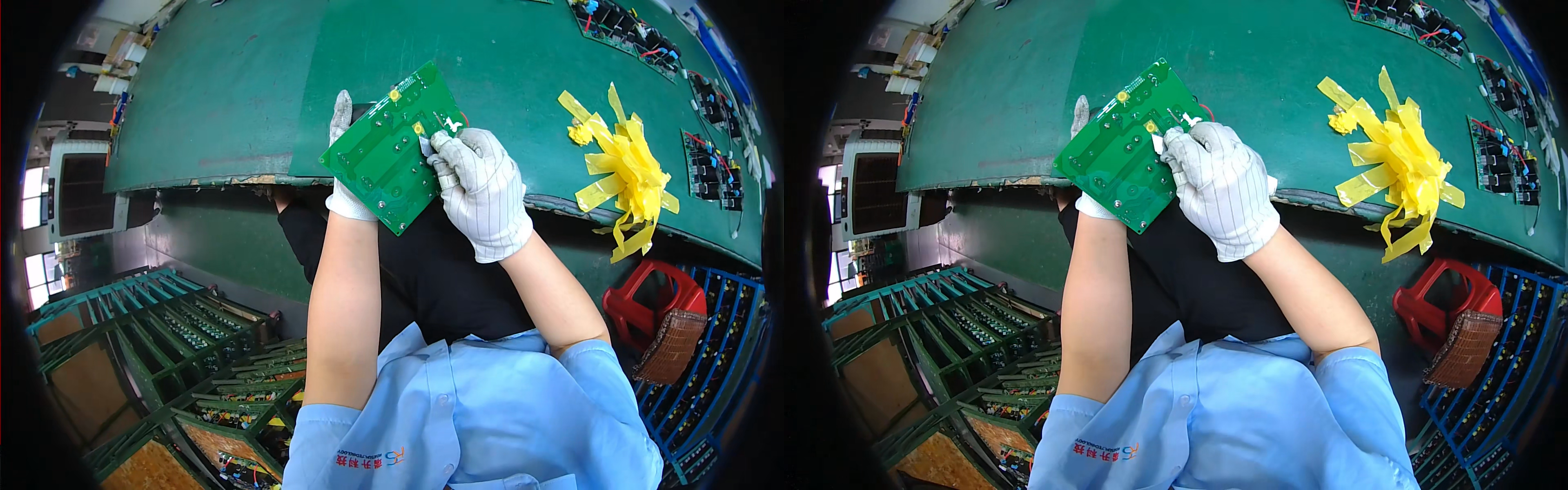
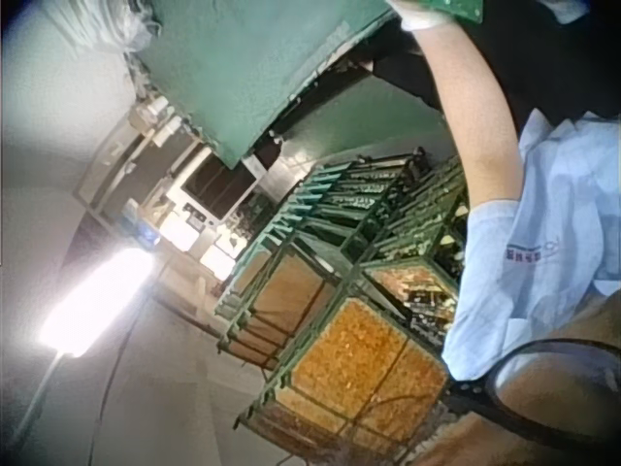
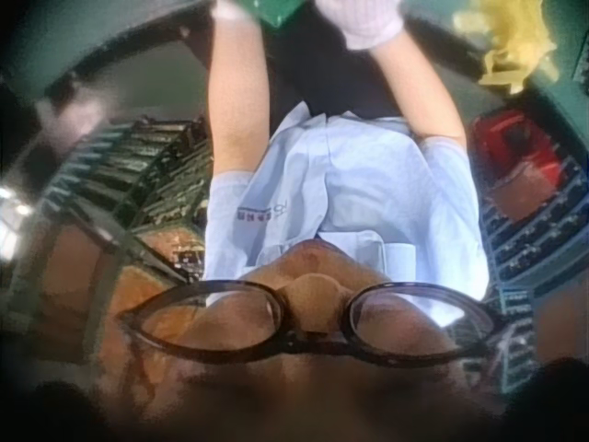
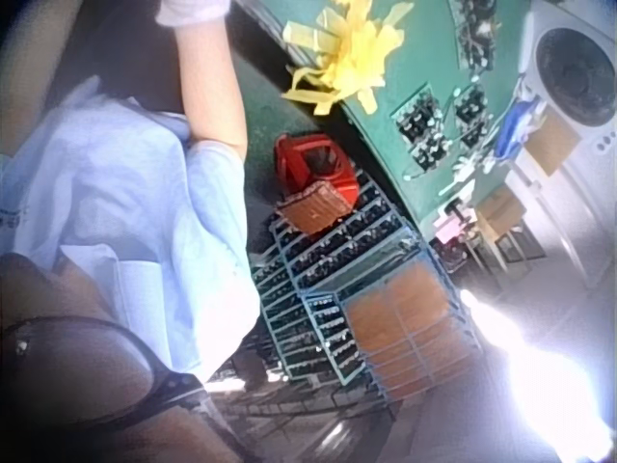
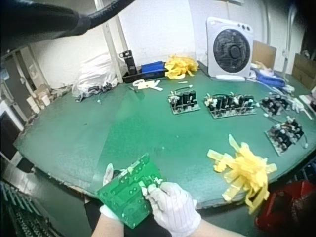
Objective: The person is applying strips of yellow insulating tape to components on various printed circuit boards at an assembly workbench.
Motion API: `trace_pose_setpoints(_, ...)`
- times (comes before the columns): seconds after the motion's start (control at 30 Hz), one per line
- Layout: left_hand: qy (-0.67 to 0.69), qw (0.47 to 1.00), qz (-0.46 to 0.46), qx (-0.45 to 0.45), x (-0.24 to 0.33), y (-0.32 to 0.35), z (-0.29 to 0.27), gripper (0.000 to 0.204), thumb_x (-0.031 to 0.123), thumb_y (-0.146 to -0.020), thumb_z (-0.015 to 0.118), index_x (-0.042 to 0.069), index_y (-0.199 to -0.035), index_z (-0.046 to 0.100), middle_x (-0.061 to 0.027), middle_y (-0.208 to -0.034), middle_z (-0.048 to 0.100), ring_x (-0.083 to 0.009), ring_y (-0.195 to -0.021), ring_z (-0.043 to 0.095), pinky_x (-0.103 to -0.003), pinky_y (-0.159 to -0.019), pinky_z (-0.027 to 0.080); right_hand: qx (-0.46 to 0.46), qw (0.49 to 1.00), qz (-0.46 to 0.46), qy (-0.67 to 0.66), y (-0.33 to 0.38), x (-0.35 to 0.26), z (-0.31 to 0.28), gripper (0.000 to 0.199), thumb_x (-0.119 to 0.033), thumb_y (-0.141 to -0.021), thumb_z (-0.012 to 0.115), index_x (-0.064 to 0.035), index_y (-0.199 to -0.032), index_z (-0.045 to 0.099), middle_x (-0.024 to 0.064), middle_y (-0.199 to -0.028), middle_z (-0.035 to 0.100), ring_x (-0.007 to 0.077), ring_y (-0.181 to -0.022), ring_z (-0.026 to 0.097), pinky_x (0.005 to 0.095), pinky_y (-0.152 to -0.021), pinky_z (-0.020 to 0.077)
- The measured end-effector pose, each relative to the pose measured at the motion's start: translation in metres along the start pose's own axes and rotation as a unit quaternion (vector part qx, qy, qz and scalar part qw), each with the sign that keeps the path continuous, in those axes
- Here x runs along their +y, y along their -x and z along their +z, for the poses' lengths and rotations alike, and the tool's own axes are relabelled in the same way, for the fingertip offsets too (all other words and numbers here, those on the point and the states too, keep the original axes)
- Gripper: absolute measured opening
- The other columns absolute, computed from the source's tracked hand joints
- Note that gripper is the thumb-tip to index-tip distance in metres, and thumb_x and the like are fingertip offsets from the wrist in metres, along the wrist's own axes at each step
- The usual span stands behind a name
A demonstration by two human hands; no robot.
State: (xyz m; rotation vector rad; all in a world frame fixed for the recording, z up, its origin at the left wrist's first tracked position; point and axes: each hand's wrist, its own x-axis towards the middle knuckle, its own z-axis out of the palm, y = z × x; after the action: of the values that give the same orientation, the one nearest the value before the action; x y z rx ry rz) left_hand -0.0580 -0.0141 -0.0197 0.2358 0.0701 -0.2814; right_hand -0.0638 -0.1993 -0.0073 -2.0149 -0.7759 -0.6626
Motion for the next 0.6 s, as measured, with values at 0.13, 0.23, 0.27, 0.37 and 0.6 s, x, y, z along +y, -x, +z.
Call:
trace_pose_setpoints(0.13,-0.012,0.998,0.044,0.042,0.002,0.000,-0.003,0.062,0.061,-0.092,0.048,0.005,-0.113,0.065,-0.0156,-0.112,0.066,-0.0280,-0.096,0.063,-0.042,-0.085,0.052,-0.007,1.000,0.017,-0.005,0.000,-0.004,0.001,0.031,0.000,-0.075,0.073,-0.0048,-0.105,0.066,0.0113,-0.086,0.062,0.0291,-0.078,0.063,0.0374,-0.063,0.0523)
trace_pose_setpoints(0.23,-0.059,0.995,0.018,0.078,0.001,0.002,0.009,0.060,0.060,-0.092,0.049,0.005,-0.112,0.065,-0.0159,-0.109,0.067,-0.0283,-0.094,0.064,-0.042,-0.083,0.052,0.003,1.000,0.015,0.001,0.001,-0.005,0.002,0.030,0.000,-0.075,0.073,-0.0046,-0.104,0.066,0.0115,-0.086,0.062,0.0294,-0.079,0.063,0.0378,-0.063,0.0522)
trace_pose_setpoints(0.27,-0.060,0.995,0.018,0.079,0.003,0.002,0.004,0.060,0.060,-0.092,0.049,0.005,-0.112,0.065,-0.0159,-0.109,0.067,-0.0283,-0.094,0.064,-0.042,-0.083,0.052,0.005,1.000,0.017,-0.006,0.001,-0.005,0.002,0.029,0.000,-0.075,0.073,-0.0044,-0.103,0.066,0.0116,-0.086,0.062,0.0296,-0.079,0.063,0.0379,-0.063,0.0522)
trace_pose_setpoints(0.37,-0.052,0.997,0.010,0.060,0.006,-0.001,-0.007,0.065,0.061,-0.092,0.042,0.006,-0.123,0.059,-0.0189,-0.121,0.061,-0.0310,-0.105,0.060,-0.047,-0.090,0.050,0.015,1.000,0.013,-0.004,0.001,-0.002,0.006,0.025,-0.004,-0.077,0.071,-0.0059,-0.101,0.065,0.0106,-0.086,0.060,0.0288,-0.076,0.062,0.0380,-0.061,0.0514)
trace_pose_setpoints(0.6,-0.039,0.999,-0.012,0.023,0.008,0.000,-0.009,0.066,0.061,-0.092,0.042,0.005,-0.123,0.059,-0.0195,-0.119,0.062,-0.0313,-0.103,0.061,-0.046,-0.089,0.051,0.019,0.999,0.029,-0.021,-0.001,-0.004,0.010,0.024,0.001,-0.077,0.070,-0.0034,-0.100,0.064,0.0124,-0.086,0.063,0.0307,-0.081,0.063,0.0387,-0.066,0.0530)
